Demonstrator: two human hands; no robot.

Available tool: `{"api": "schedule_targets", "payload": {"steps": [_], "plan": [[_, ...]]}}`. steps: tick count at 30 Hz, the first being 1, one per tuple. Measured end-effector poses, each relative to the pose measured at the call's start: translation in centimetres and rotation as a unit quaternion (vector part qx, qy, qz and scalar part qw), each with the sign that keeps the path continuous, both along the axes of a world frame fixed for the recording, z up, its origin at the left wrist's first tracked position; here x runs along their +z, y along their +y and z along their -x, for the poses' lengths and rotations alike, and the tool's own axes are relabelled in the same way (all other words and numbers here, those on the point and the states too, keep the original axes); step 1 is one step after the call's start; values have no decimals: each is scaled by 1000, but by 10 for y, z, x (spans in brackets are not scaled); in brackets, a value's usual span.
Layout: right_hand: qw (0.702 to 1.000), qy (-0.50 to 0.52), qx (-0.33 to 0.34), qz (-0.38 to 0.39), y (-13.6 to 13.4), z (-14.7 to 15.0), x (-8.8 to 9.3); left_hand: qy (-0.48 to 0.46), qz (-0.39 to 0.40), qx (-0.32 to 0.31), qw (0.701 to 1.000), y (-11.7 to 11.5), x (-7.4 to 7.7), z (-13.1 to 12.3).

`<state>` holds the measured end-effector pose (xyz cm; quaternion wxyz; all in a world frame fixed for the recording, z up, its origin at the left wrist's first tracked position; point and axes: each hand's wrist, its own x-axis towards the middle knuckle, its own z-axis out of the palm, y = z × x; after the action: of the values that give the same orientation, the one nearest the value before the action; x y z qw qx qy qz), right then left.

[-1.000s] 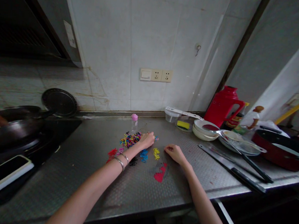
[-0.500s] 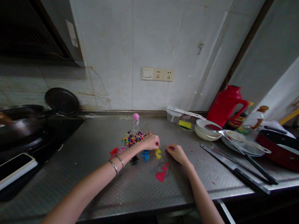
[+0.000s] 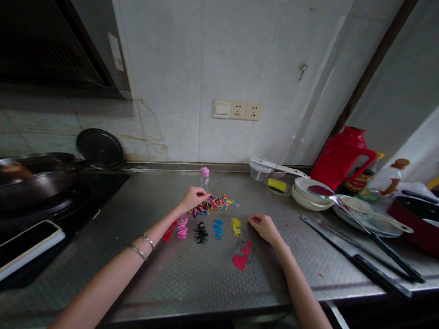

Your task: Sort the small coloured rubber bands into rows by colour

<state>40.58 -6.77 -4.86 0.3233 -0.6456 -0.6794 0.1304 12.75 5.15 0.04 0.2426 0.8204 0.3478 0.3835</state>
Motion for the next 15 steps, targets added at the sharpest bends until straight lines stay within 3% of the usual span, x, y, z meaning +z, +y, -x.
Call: {"api": "schedule_targets", "payload": {"steps": [3, 7, 11, 15], "plan": [[1000, -13, -2, -2, 0, 2, 0, -80, 5, 125, 989, 22, -5, 52], [999, -37, -20, -27, 3, 5, 1, -156, 66, 212, 963, 37, -25, 105], [996, -65, -32, -43, 9, 10, 10, -212, 142, 255, 933, 37, -44, 122], [995, -97, -8, -21, 25, 11, 19, -211, 145, 242, 936, 36, -48, 119]]}}
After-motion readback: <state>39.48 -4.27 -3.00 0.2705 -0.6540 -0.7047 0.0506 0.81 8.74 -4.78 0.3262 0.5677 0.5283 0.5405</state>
